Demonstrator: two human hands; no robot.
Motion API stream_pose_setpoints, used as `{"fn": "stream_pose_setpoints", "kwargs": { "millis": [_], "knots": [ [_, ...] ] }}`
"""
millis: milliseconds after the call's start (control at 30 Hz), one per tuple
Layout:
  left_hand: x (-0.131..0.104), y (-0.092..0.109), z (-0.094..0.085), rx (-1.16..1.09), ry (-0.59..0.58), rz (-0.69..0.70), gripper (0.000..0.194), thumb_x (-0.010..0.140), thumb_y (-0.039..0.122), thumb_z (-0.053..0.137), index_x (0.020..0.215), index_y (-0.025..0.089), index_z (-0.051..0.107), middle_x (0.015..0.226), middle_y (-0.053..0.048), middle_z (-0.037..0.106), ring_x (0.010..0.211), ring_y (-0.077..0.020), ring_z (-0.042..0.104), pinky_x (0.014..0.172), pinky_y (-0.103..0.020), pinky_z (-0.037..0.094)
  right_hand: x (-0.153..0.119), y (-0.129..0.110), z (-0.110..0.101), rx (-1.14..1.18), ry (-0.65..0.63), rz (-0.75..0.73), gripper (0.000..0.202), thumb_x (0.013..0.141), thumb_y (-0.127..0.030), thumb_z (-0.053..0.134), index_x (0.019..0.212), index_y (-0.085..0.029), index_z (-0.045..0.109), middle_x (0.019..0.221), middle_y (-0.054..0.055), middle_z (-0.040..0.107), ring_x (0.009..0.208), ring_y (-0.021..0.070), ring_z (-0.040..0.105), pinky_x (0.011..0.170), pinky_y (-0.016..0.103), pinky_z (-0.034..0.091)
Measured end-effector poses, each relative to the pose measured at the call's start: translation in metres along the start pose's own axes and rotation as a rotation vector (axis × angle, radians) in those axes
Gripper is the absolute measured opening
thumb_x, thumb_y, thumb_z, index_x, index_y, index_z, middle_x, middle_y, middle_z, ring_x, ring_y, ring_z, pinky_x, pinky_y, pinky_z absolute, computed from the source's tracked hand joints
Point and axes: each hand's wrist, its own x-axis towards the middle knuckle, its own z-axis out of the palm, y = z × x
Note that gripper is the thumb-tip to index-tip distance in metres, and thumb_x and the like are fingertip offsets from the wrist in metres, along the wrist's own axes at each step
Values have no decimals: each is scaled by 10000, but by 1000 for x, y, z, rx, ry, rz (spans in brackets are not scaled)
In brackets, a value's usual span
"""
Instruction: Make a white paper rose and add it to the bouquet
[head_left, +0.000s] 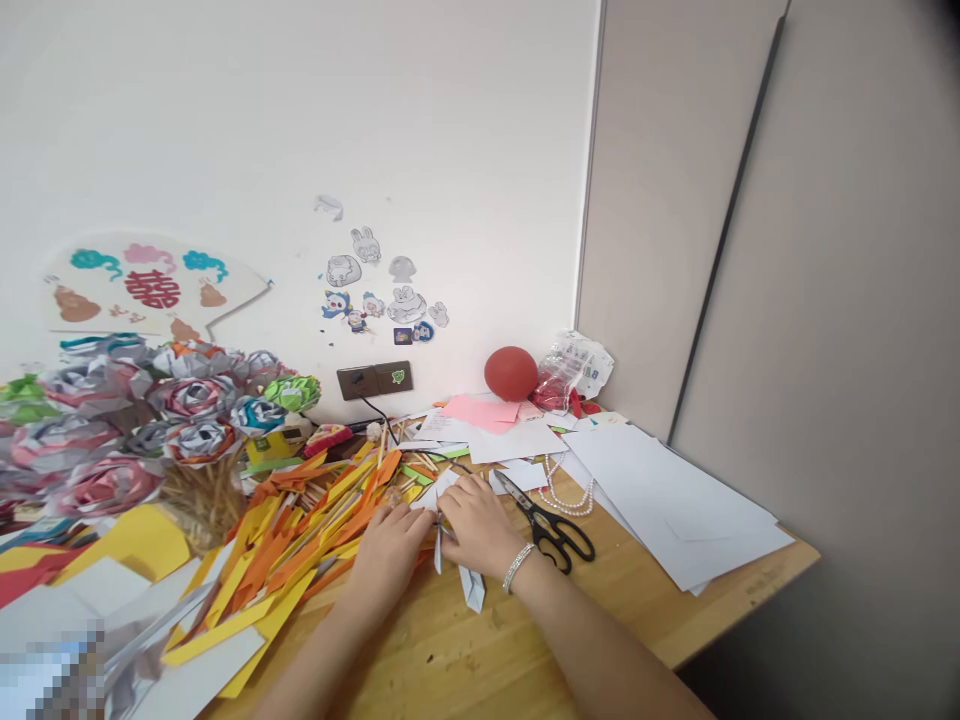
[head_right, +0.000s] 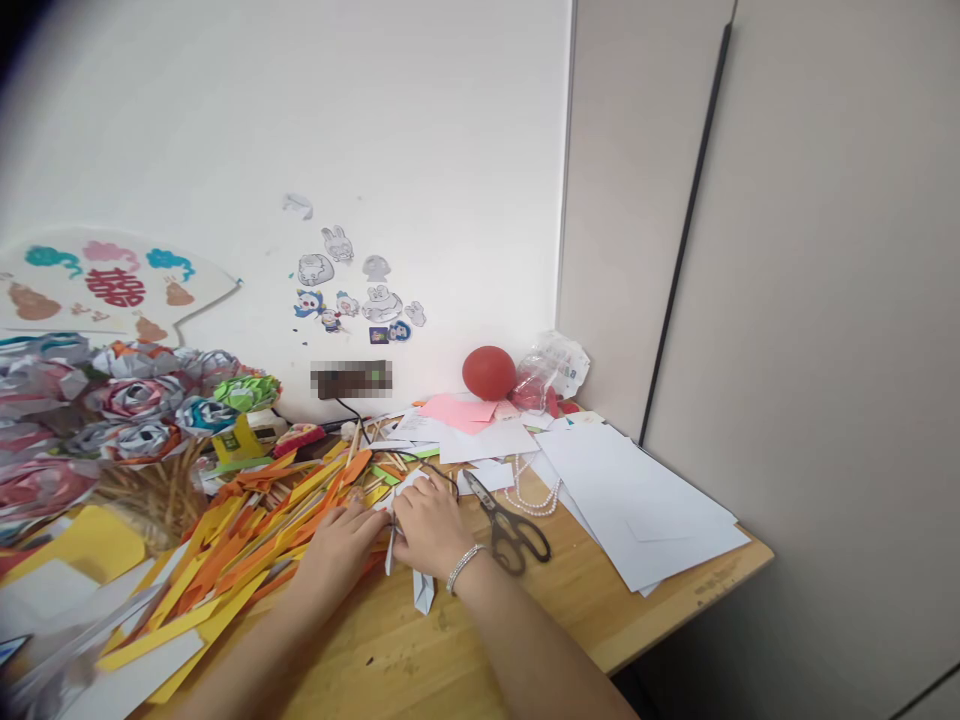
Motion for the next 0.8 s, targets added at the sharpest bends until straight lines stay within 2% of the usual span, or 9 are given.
{"fn": "stream_pose_setpoints", "kwargs": {
  "millis": [67,167,233,400,600,800],
  "knots": [
    [0,-2,4,-7,37,-20,205,843,124,385,875,192,576,794,-50,675,787,-220,586,706,-341,394,1,1,3,-24,12,-23,58,759,-182,543,816,-183,556,819,47,576,887,211,449,870,345,335],
    [1,-3,7,-4,76,-49,194,861,194,398,925,172,580,803,-74,670,803,-231,598,705,-345,413,1,5,7,-37,20,-61,124,809,-120,474,801,-182,581,784,50,593,865,213,475,845,342,346],
    [1,-2,9,11,62,-54,188,860,229,416,924,167,583,801,-76,670,796,-237,597,698,-351,418,0,7,10,-27,25,-69,145,811,-94,463,806,-173,584,789,57,600,848,216,490,825,343,357],
    [-1,-2,7,11,35,-20,184,857,173,403,829,209,582,800,-35,680,791,-230,579,696,-352,402,-1,5,17,47,32,-38,81,820,-145,498,795,-171,570,794,66,604,793,238,520,747,362,380],
    [2,-7,-5,-11,86,70,244,849,115,383,705,211,555,675,-6,653,691,-187,565,683,-322,377,2,11,12,132,13,-139,125,820,-110,487,752,-188,559,723,19,600,748,190,525,735,309,374],
    [2,-2,-5,-10,100,24,173,861,207,412,849,202,584,764,-39,674,764,-210,576,688,-333,396,0,10,9,45,5,-88,48,830,-190,519,834,-168,561,836,59,606,825,214,510,738,329,388]
  ]
}}
